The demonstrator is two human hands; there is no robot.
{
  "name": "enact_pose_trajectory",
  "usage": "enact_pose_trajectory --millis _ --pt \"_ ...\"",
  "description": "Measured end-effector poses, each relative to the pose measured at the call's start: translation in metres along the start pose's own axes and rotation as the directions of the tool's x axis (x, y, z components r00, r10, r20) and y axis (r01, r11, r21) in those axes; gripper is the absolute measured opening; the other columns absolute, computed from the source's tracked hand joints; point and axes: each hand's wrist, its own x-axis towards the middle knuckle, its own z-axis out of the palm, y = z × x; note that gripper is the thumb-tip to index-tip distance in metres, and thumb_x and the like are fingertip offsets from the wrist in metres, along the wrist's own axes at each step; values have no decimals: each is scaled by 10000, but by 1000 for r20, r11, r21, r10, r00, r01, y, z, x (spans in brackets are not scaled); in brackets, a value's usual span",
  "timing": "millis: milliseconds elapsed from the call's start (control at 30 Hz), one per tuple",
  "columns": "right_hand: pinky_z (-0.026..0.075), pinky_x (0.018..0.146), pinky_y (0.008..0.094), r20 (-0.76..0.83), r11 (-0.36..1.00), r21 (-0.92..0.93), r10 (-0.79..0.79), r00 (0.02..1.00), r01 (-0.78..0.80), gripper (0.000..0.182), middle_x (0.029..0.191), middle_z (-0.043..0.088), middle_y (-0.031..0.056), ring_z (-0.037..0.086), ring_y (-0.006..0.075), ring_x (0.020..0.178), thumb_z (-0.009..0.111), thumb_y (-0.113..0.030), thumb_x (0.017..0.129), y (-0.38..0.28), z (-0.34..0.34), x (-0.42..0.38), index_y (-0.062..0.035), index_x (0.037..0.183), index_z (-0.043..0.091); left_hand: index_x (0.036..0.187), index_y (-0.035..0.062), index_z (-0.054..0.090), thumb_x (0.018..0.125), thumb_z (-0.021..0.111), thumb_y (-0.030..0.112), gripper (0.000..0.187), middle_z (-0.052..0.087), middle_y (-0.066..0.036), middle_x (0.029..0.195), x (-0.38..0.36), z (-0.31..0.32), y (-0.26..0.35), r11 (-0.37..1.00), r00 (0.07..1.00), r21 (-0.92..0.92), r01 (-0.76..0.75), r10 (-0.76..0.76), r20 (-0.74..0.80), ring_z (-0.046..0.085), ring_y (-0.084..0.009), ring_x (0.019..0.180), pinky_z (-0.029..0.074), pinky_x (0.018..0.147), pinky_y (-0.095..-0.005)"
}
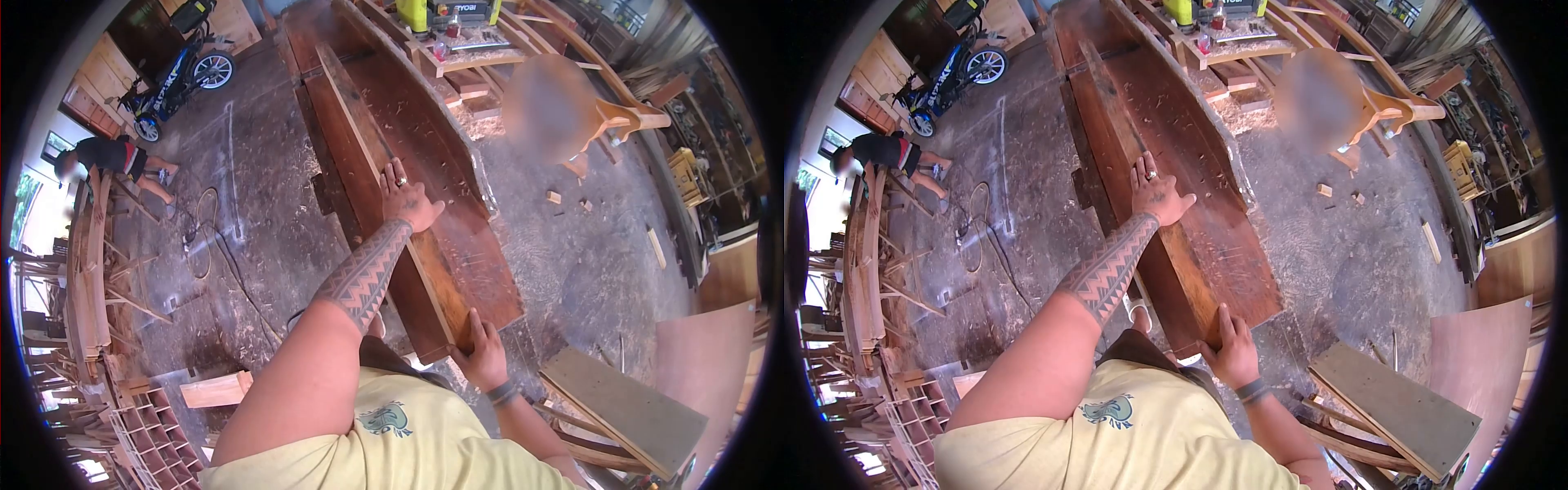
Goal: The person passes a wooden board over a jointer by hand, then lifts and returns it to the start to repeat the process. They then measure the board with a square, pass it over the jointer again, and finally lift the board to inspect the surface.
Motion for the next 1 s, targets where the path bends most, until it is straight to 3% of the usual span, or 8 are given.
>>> enact_pose_trajectory --millis 567,667,1000 --pt "575 1035 516 24 999 28 27 999 -27 983 1379 637 256 664 466 1221 895 -278 852 -11 0 31 -14 1675 428 1541 46 643 1007 646 689 836 44 -372 1821 25 -16 -11 1000 998 27 11 -13 66 30 -494 1712 35 1382 -580" --pt "583 986 492 -28 1000 9 -22 999 23 982 1307 655 254 687 449 1142 901 -250 833 -10 1 34 14 1664 447 1546 49 640 1009 639 694 840 42 -369 1822 28 -15 -13 1000 998 24 11 -12 62 30 -489 1714 32 1384 -574" --pt "574 1017 502 -14 1000 11 17 1000 -17 976 1331 642 248 669 452 1187 892 -252 838 -15 3 45 -2 1668 443 1556 45 630 1016 629 702 850 41 -373 1820 39 -19 -17 999 997 39 -1 -2 72 30 -503 1710 23 1382 -582"
